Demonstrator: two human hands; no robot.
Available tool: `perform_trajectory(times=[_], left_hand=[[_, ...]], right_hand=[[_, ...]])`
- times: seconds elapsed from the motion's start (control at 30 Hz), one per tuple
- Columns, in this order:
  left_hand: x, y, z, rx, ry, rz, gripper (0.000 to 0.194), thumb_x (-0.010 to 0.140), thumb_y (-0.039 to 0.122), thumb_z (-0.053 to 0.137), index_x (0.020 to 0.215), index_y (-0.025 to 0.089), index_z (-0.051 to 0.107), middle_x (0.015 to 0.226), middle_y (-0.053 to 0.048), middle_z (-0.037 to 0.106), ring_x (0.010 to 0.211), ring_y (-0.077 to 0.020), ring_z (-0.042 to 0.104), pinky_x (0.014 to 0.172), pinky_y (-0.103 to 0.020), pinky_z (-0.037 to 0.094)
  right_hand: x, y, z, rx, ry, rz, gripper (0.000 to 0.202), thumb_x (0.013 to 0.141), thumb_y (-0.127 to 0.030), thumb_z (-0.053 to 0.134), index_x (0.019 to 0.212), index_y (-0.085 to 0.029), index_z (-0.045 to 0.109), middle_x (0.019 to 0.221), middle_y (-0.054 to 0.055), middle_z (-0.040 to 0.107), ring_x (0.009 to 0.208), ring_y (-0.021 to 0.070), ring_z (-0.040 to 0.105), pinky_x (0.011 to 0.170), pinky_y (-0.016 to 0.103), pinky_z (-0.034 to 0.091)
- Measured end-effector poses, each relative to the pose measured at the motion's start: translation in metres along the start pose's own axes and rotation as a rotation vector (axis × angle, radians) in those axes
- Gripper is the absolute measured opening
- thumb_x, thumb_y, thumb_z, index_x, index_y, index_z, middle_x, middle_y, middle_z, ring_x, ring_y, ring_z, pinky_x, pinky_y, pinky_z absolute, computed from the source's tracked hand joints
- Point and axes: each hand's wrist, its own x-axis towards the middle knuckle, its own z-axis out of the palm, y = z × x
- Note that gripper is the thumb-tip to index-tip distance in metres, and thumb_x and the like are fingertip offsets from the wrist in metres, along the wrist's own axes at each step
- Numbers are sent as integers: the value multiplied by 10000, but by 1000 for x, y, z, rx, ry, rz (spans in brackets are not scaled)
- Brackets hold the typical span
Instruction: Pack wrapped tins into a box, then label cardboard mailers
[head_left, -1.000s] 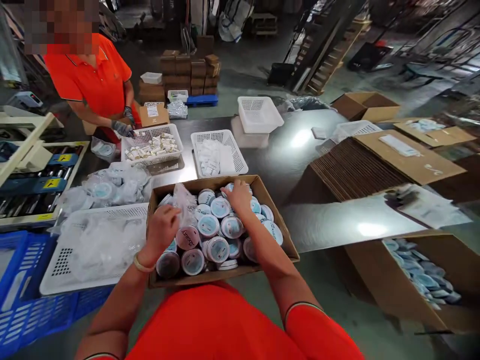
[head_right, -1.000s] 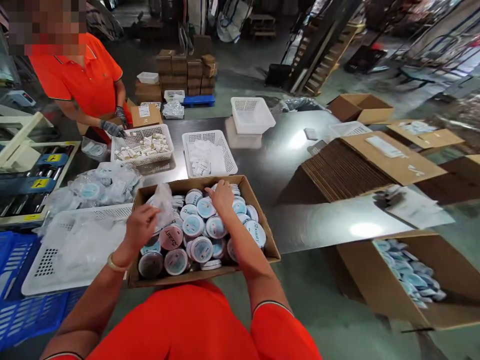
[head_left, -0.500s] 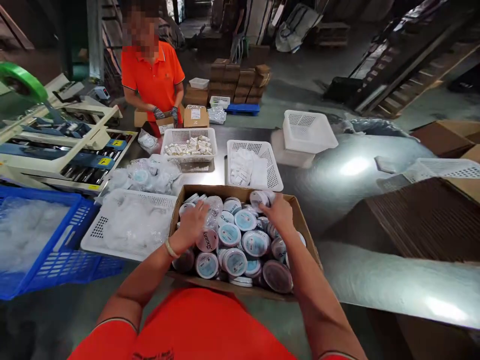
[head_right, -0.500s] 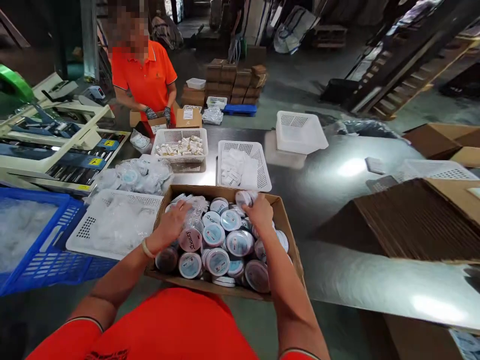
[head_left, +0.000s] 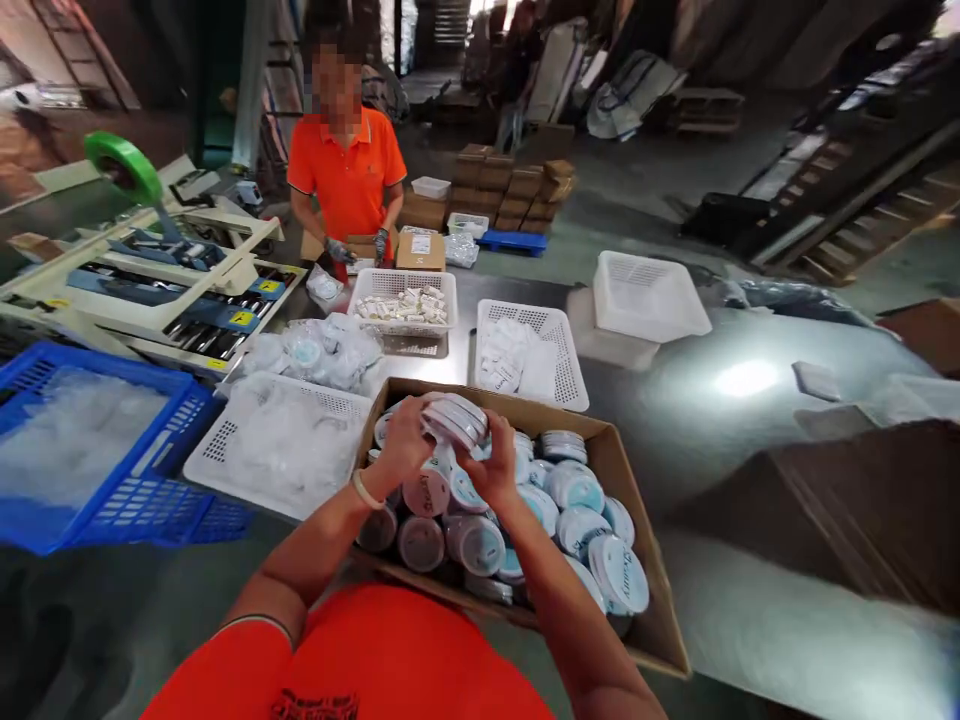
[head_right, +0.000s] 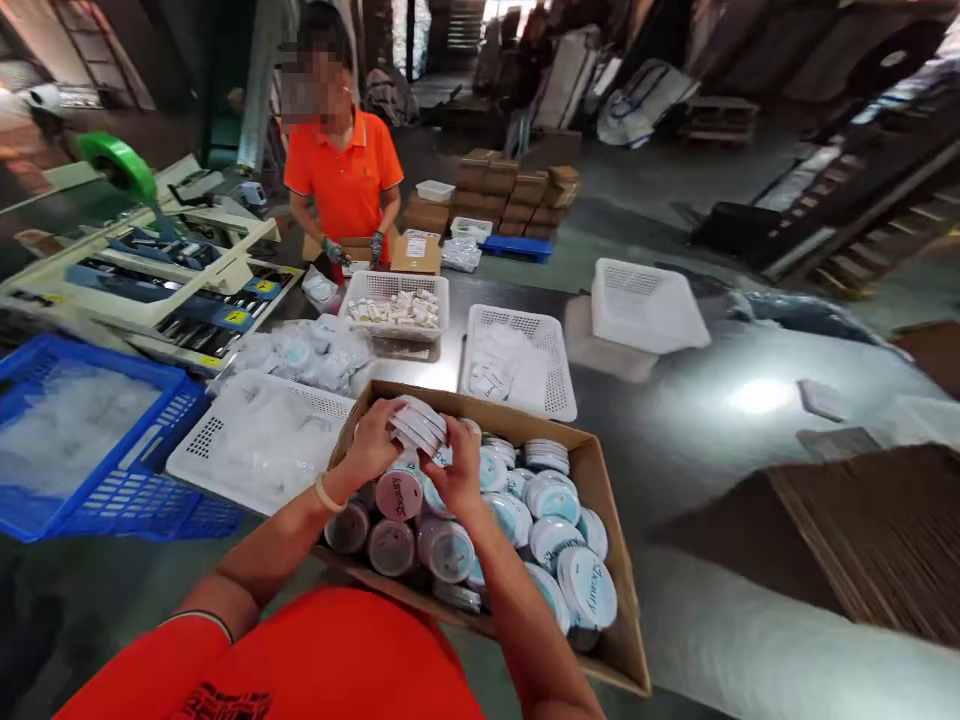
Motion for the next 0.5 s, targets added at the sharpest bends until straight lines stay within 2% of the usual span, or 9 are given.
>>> perform_trajectory(times=[0.07,0.13,0.23,0.3,0.33,0.4,0.47,0.5], left_hand=[[-2,-3,2,35,-17,-19,610,654,-3,651,1232,192,659,1244,-149,692,1191,-342,654,1088,-516,528],[-6,-4,7,72,-42,-39,696,646,-21,618,1312,178,643,1355,-169,666,1286,-352,619,1154,-519,482],[-12,3,18,121,-67,-48,727,666,-29,565,1363,166,641,1457,-186,625,1390,-357,557,1195,-528,431],[-13,9,21,152,-101,-21,750,690,-9,568,1421,156,606,1523,-199,577,1447,-360,508,1213,-524,406],[-11,11,19,163,-113,-13,760,697,3,577,1442,153,587,1543,-202,558,1458,-363,497,1217,-525,400],[0,11,4,152,-123,-25,752,683,22,611,1424,146,598,1530,-205,565,1434,-378,519,1212,-535,406],[20,3,-25,107,-94,-66,683,653,18,639,1324,142,665,1455,-192,622,1370,-382,573,1189,-529,437],[32,-3,-43,84,-64,-87,641,637,9,649,1264,136,695,1410,-186,650,1334,-380,597,1170,-517,458]], right_hand=[[-1,12,-1,-182,-98,-132,526,823,-361,655,1321,-216,568,1103,109,649,960,296,560,895,481,473],[-2,14,-1,-371,-197,-231,581,824,-257,628,1397,-191,555,1160,147,658,1017,326,558,902,498,475],[3,5,7,-629,-316,-258,594,846,-143,573,1439,-150,541,1103,182,662,992,345,569,875,509,491],[13,-2,15,-677,-372,-256,586,873,-118,538,1459,-134,511,1071,187,657,986,351,591,865,518,510],[20,-4,17,-644,-384,-274,601,887,-128,536,1485,-138,472,1119,195,650,1033,358,603,885,527,520],[35,-5,15,-512,-334,-329,650,922,-210,573,1538,-173,372,1329,220,583,1210,375,582,969,555,522],[47,-5,6,-399,-174,-372,685,939,-334,633,1543,-223,329,1493,220,472,1369,386,500,1061,585,488],[51,-5,0,-370,-79,-380,670,943,-378,651,1523,-237,348,1509,214,457,1399,388,475,1088,599,469]])
